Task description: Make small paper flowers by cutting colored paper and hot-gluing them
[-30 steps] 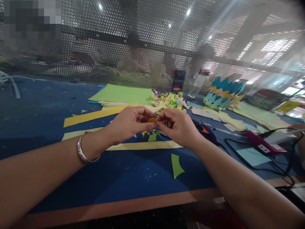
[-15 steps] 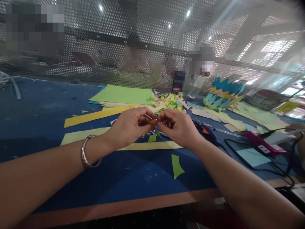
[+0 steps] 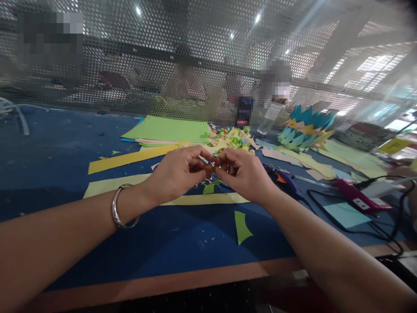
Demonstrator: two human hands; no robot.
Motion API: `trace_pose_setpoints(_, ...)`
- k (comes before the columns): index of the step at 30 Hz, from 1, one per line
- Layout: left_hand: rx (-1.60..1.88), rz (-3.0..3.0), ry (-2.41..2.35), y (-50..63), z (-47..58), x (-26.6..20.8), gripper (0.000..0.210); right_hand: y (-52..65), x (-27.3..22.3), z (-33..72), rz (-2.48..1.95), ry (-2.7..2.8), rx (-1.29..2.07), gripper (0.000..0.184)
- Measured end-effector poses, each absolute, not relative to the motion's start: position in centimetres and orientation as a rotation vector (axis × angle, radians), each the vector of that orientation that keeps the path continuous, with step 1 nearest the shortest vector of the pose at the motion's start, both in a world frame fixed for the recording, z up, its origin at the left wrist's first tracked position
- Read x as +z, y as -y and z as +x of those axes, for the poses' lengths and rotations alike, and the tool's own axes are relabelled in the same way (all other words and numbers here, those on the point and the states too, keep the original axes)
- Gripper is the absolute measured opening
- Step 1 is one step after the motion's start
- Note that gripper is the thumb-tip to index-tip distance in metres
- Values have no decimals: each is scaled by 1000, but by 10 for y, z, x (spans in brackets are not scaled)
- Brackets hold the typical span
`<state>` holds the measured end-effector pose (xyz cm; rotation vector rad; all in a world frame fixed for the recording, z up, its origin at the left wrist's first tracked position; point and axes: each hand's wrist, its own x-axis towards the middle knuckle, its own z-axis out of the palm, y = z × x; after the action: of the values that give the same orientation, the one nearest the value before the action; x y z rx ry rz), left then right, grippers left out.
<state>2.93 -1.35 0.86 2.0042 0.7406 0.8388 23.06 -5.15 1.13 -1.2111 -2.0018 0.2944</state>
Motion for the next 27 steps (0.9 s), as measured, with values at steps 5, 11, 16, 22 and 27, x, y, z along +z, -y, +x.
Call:
trace_pose_setpoints(5, 849, 2021, -738, 15, 30, 10, 26, 52, 10, 230, -1187, 1997, 360, 5)
trace_pose_setpoints(11, 761, 2225, -946, 17, 28, 14, 11, 52, 9, 231, -1204, 2035, 383, 3)
trace_pose_setpoints(16, 786, 2240, -944, 19, 30, 17, 10, 52, 10, 232, -1190, 2065, 358, 3)
trace_pose_setpoints(22, 835, 2211, -816, 20, 31, 18, 14, 54, 11, 231, -1146, 2025, 353, 3)
trace_pose_setpoints(27, 818, 2205, -834, 19, 30, 16, 11, 53, 11, 230, -1147, 2023, 320, 5)
